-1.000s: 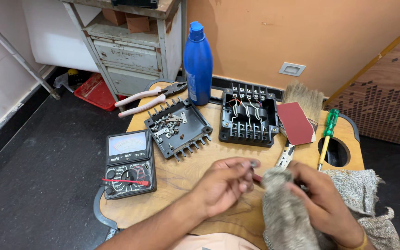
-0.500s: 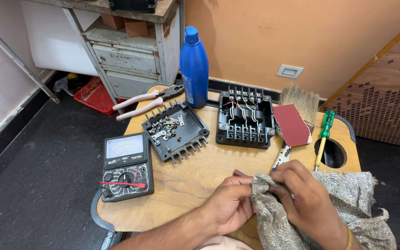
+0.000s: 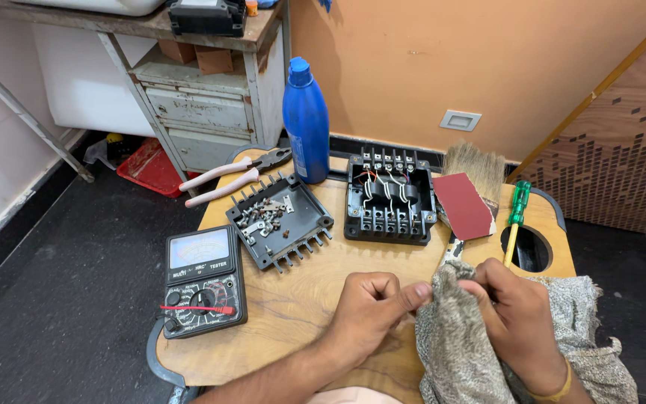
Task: The person cleans a small electrical part with a cloth, then rubs it against a piece of sandpaper and uses a screwdriver to tighten screws on a larger electrical terminal block.
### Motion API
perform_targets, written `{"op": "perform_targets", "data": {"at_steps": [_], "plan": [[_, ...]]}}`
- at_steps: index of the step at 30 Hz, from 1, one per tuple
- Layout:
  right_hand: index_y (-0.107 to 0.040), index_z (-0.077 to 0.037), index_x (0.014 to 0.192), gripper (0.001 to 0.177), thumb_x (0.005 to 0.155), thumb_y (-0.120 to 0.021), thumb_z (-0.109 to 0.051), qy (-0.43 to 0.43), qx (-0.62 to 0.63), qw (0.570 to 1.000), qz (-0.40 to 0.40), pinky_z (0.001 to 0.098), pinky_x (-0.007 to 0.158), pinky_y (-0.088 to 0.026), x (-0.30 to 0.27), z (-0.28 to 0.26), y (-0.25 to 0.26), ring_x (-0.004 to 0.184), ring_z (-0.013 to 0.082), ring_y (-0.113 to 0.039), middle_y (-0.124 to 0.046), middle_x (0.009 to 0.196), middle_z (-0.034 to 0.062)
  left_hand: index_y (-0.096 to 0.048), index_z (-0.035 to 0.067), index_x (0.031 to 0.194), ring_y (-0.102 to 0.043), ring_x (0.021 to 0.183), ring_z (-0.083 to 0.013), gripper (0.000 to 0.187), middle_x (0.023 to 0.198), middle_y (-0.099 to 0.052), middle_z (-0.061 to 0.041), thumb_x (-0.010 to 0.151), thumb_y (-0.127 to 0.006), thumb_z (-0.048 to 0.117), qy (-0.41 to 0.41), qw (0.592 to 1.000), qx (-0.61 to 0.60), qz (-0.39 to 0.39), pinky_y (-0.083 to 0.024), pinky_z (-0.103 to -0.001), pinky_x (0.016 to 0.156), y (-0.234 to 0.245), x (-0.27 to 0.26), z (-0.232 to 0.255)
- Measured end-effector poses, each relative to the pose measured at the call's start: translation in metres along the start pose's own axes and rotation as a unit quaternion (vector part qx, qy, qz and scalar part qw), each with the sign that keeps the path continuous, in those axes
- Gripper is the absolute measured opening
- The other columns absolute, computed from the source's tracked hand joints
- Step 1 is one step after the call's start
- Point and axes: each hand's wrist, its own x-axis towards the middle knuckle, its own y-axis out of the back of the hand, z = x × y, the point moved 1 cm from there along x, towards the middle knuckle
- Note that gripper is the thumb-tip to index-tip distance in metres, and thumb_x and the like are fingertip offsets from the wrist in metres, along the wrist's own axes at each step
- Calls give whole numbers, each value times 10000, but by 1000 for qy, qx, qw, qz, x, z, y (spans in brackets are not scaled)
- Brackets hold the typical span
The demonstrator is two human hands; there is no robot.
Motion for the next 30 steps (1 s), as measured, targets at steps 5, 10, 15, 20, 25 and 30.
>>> {"op": "perform_targets", "data": {"at_steps": [5,10,15,20,25,30], "plan": [[-581,0,878,95,891,-672,25,104,315,941,-62,265,615,-474,0,-15,0,698,113,-565,-611,788,62,-711,32,1033,-550,694,-42,87,856,-628,-13,979,-656,74,-4,997,73,21,-436,-205,585,-14,2,3],[-666,40,935,91,862,-635,82,112,352,924,-100,261,712,-541,1,-26,11,824,142,-651,-669,940,97,-721,3,1110,-561,794,-31,172,1007,-635,-18,952,-656,-16,-100,983,149,19,-471,-185,671,-18,-1,16],[-770,15,985,195,820,-694,85,140,261,954,-50,264,770,-599,2,-23,12,881,165,-770,-757,1000,90,-726,9,1107,-593,808,-37,135,1008,-642,-24,976,-692,10,-130,972,195,10,-493,-194,683,-19,-6,28],[-793,-10,1043,308,778,-679,100,130,222,966,-37,243,752,-609,2,-21,14,861,144,-795,-833,1002,91,-707,4,1123,-626,827,-62,176,980,-658,-45,947,-696,1,-150,963,222,8,-524,-214,703,-16,-6,26],[-807,-2,1002,286,736,-746,84,54,231,971,-38,227,610,-607,-1,-20,14,736,116,-759,-840,970,99,-702,-8,1084,-643,809,-82,139,917,-677,-65,946,-689,0,-161,955,250,8,-538,-229,703,-16,-5,22],[-792,-3,960,213,748,-784,16,85,214,973,-21,208,578,-606,-3,-19,14,714,88,-768,-790,916,67,-721,-14,1080,-637,747,-119,132,883,-717,-97,962,-696,40,-90,969,229,4,-519,-270,642,-18,-6,28]]}}
